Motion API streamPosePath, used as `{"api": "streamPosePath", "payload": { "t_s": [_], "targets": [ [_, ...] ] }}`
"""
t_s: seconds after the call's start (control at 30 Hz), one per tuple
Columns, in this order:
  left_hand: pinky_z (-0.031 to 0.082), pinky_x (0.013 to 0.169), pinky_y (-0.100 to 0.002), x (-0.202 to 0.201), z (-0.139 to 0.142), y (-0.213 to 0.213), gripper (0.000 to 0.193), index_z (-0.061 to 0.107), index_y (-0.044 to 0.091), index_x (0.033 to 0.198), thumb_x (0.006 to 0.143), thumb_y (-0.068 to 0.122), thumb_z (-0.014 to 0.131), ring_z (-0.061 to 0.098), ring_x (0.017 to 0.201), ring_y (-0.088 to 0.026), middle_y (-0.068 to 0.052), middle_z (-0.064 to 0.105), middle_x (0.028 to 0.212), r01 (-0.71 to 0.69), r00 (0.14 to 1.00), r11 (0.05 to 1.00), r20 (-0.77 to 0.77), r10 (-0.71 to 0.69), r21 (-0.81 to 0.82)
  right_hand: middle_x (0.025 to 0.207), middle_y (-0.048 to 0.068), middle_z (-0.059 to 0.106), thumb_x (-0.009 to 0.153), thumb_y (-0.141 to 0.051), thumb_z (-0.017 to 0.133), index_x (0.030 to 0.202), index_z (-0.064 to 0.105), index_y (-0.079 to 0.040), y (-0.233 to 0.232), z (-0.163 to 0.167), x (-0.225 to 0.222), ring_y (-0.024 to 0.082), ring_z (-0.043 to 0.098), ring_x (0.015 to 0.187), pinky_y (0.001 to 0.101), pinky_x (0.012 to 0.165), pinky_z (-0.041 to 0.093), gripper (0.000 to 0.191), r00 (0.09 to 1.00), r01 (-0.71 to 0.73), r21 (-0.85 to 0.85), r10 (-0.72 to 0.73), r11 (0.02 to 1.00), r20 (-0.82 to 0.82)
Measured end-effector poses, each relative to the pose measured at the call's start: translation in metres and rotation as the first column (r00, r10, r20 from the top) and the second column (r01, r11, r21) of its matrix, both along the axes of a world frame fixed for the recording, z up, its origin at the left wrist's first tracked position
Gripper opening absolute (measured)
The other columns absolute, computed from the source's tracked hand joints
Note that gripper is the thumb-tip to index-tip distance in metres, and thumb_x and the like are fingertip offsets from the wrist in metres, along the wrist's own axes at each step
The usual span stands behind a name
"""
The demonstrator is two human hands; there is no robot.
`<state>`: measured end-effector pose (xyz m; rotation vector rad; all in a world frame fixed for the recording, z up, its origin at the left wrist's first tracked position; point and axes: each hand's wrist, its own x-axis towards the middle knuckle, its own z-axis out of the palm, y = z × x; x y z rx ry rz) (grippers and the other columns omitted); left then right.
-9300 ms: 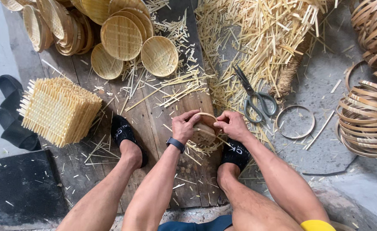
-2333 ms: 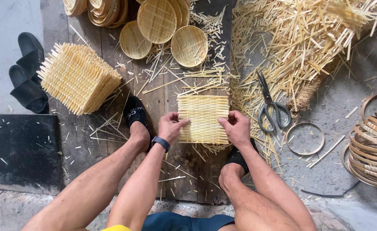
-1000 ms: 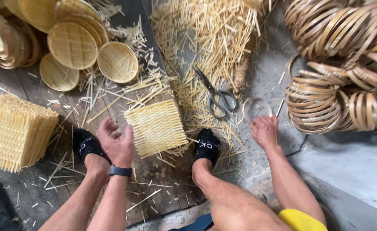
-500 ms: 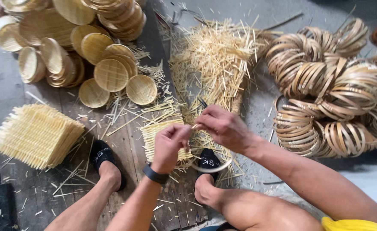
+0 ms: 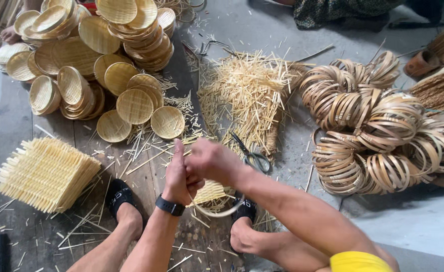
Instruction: The person sits on the floor assembling small woven bamboo baskets. They take a square woven bamboo mat, bend a thin bamboo rim ring around it, press the mat into a round wooden mold, and trim excess material with scissors, placing finished pieces with a stack of completed baskets.
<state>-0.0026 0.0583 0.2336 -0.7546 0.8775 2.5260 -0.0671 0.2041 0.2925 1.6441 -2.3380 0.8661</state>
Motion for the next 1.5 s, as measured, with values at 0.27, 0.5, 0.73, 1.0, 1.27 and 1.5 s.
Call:
{"api": "streamPosePath", "payload": {
  "t_s": [0.27, 0.5, 0.73, 1.0, 1.27, 1.5],
  "targets": [
    [0.039, 0.055, -0.027, -0.014, -0.018, -0.046, 0.034, 0.061, 0.009, 0.090, 0.102, 0.040, 0.055, 0.045, 0.059, -0.011, 0.003, 0.051, 0.066, -0.452, 0.824, 0.850, -0.240, 0.514, 0.268, 0.085, 0.008, 0.071, 0.100, -0.033, 0.058, 0.104, 0.072, 0.001, 0.020, -0.049, -0.026, 0.019, 0.069, 0.080, 0.0353, 0.075, 0.061, 0.038, -0.183, 0.594, -0.253, 0.434, 0.764, 0.882],
    [0.031, 0.041, -0.023, -0.017, -0.031, -0.070, 0.028, 0.064, 0.006, 0.082, 0.100, 0.027, 0.060, 0.036, 0.046, -0.007, 0.006, 0.046, 0.055, -0.062, 0.990, 0.996, -0.121, 0.069, 0.063, 0.060, 0.000, 0.046, 0.103, -0.028, 0.060, 0.086, 0.070, 0.001, 0.014, -0.097, -0.023, 0.012, 0.044, 0.055, 0.0269, 0.049, 0.035, 0.035, -0.312, 0.583, -0.214, 0.459, 0.784, 0.832],
    [0.025, 0.037, -0.024, -0.014, -0.052, -0.059, 0.028, 0.056, 0.013, 0.070, 0.096, 0.020, 0.062, 0.032, 0.042, -0.007, 0.005, 0.044, 0.051, -0.179, 0.982, 0.981, -0.052, 0.184, 0.074, 0.058, -0.005, 0.039, 0.110, -0.027, 0.064, 0.076, 0.060, -0.007, 0.007, -0.124, -0.016, 0.007, 0.035, 0.049, 0.0241, 0.043, 0.029, 0.040, -0.304, 0.574, -0.342, 0.582, 0.744, 0.755],
    [0.030, 0.042, -0.024, -0.010, -0.095, -0.068, 0.019, 0.062, 0.013, 0.079, 0.091, 0.024, 0.070, 0.039, 0.046, -0.007, 0.007, 0.044, 0.054, -0.331, 0.939, 0.934, 0.048, 0.340, -0.137, 0.077, 0.001, 0.071, 0.091, -0.016, 0.073, 0.104, 0.073, 0.002, 0.024, -0.143, -0.018, 0.009, 0.065, 0.063, 0.0231, 0.059, 0.055, 0.022, 0.059, 0.500, 0.009, -0.044, 0.866, 0.997],
    [0.056, 0.065, -0.028, 0.014, -0.195, -0.052, 0.013, 0.079, 0.004, 0.089, 0.080, 0.013, 0.079, 0.069, 0.068, -0.012, -0.005, 0.076, 0.077, -0.008, 0.983, 0.375, 0.060, 0.171, -0.927, 0.083, 0.007, 0.078, 0.083, -0.011, 0.082, 0.098, 0.078, -0.007, 0.024, -0.236, -0.006, 0.015, 0.072, 0.067, 0.0283, 0.063, 0.059, 0.016, 0.094, 0.580, 0.469, -0.626, 0.667, 0.774],
    [0.057, 0.068, -0.032, 0.029, -0.234, -0.047, 0.015, 0.082, 0.011, 0.093, 0.079, 0.014, 0.080, 0.073, 0.071, -0.017, -0.007, 0.078, 0.081, 0.123, 0.979, 0.229, 0.156, 0.133, -0.966, 0.093, 0.005, 0.079, 0.084, -0.014, 0.079, 0.101, 0.080, -0.013, 0.014, -0.274, 0.010, 0.019, 0.075, 0.083, 0.0346, 0.078, 0.060, 0.017, 0.237, 0.630, 0.489, -0.749, 0.604, 0.619]
  ]
}}
